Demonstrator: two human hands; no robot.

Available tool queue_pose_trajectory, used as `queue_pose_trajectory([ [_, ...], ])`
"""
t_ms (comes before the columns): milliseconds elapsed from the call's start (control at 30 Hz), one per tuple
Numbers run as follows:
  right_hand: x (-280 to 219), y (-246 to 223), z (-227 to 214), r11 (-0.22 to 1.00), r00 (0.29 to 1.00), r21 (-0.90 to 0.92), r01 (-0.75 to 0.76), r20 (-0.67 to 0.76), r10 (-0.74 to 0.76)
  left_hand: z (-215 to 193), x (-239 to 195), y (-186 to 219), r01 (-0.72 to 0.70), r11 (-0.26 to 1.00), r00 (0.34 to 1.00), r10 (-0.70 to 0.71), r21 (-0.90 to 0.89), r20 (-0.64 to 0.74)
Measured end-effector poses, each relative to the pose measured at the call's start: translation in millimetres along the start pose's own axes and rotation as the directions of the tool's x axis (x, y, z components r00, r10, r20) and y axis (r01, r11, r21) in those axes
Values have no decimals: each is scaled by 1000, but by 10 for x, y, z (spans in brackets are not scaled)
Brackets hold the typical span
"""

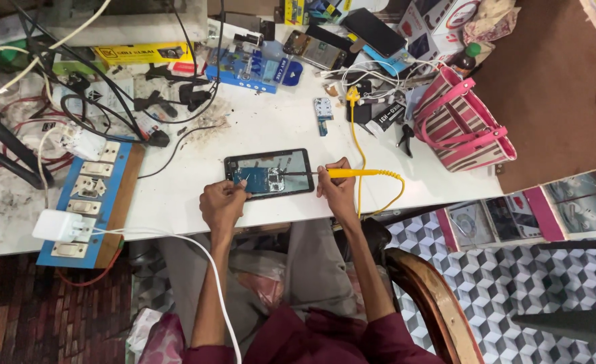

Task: The person uses a soldering iron and a metal tool to work on the internal components of a disassembled tablet. They repeatedly apply heat and manipulate small parts on the circuit board while seated at a cluttered workbench.

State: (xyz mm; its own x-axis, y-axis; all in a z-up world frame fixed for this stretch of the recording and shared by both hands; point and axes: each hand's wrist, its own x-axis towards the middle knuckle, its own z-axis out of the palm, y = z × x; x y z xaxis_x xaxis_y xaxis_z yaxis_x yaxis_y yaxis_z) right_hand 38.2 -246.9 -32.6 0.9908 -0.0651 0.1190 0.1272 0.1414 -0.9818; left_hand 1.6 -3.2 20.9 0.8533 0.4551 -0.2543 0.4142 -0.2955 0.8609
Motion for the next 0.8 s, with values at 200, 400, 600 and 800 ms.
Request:
queue_pose_trajectory([
  [200, 27, 33, -12, 1000, 1000, 25, 8, 3, -8, -26, -4, 30, 35, 998, 999, -35, 43, -9],
  [400, 24, 59, -32, 1000, 1000, 30, 6, -8, -6, -13, 15, 11, 42, 997, 999, -40, 62, -24],
  [600, 19, 30, -11, 1000, 1000, -2, -10, -7, 10, -29, 40, 1, 63, 986, 998, -58, 155, -35],
  [800, 11, 48, -35, 1000, 1000, 31, 3, 10, -3, -5, 54, -1, 71, 988, 996, -62, 136, -70],
])
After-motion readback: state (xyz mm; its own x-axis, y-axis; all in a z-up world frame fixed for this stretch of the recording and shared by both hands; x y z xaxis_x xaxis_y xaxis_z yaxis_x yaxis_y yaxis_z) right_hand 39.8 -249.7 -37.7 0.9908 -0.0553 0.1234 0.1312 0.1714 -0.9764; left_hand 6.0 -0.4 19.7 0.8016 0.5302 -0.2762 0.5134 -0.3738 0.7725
